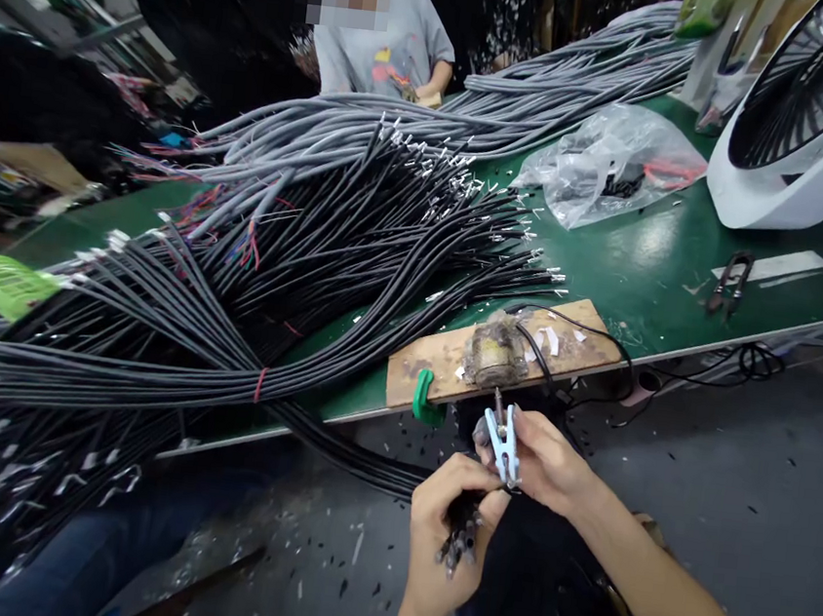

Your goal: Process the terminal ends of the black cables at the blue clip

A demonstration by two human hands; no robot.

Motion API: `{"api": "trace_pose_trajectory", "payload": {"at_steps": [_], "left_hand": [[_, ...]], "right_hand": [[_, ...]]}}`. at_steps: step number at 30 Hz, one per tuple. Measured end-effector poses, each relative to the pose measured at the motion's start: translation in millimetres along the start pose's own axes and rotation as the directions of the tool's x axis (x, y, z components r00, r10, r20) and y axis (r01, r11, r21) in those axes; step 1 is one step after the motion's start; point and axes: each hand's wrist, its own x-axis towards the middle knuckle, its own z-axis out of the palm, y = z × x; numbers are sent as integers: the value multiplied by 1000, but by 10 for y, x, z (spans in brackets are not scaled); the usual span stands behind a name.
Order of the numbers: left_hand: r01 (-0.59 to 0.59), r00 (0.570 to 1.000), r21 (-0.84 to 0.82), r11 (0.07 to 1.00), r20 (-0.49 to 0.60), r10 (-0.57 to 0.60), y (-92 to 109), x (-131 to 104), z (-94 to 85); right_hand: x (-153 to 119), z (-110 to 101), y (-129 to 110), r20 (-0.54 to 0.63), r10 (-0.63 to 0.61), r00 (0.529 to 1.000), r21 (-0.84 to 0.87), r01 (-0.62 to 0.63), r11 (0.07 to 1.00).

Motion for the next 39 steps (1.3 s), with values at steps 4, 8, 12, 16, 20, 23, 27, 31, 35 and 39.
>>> {"api": "trace_pose_trajectory", "payload": {"at_steps": [4, 8, 12, 16, 20, 23, 27, 31, 35, 39], "left_hand": [[6, 999, 2, 1000, 31, -6, 15, -12, -37], [-52, 998, -28, 998, 37, 53, -17, -78, -61], [-61, 995, -28, 998, 75, 63, -45, -113, -76], [26, 987, 81, 996, 158, -38, -40, -91, -81], [37, 967, 142, 989, 245, -72, -9, -84, -142], [0, 967, 112, 994, 254, -29, 15, -113, -190], [-73, 990, 117, 990, 126, 58, 21, -177, -157], [-48, 999, 149, 988, 24, 45, 13, -211, -70], [-30, 999, 140, 990, 14, 28, 8, -207, -23], [-24, 999, 140, 990, 38, 19, 4, -206, -25]], "right_hand": [[-31, -187, 46, -35, -4, 999, -13, 4, 1000], [-244, -457, 27, -144, -129, 981, -184, 102, 978], [-582, -429, -63, -175, -471, 865, -655, 254, 711], [-756, -80, -49, 270, -530, 804, -915, 386, 120], [-686, 109, 69, 474, -509, 718, -872, 464, -157], [-607, 79, 116, 415, -631, 655, -872, 484, -72], [-567, 35, 176, 205, -688, 697, -864, 459, 208], [-537, 46, 345, -83, -593, 801, -638, 415, 649], [-499, 72, 452, -228, -451, 863, -336, 365, 868], [-492, 48, 386, -208, -478, 853, -377, 381, 844]]}}
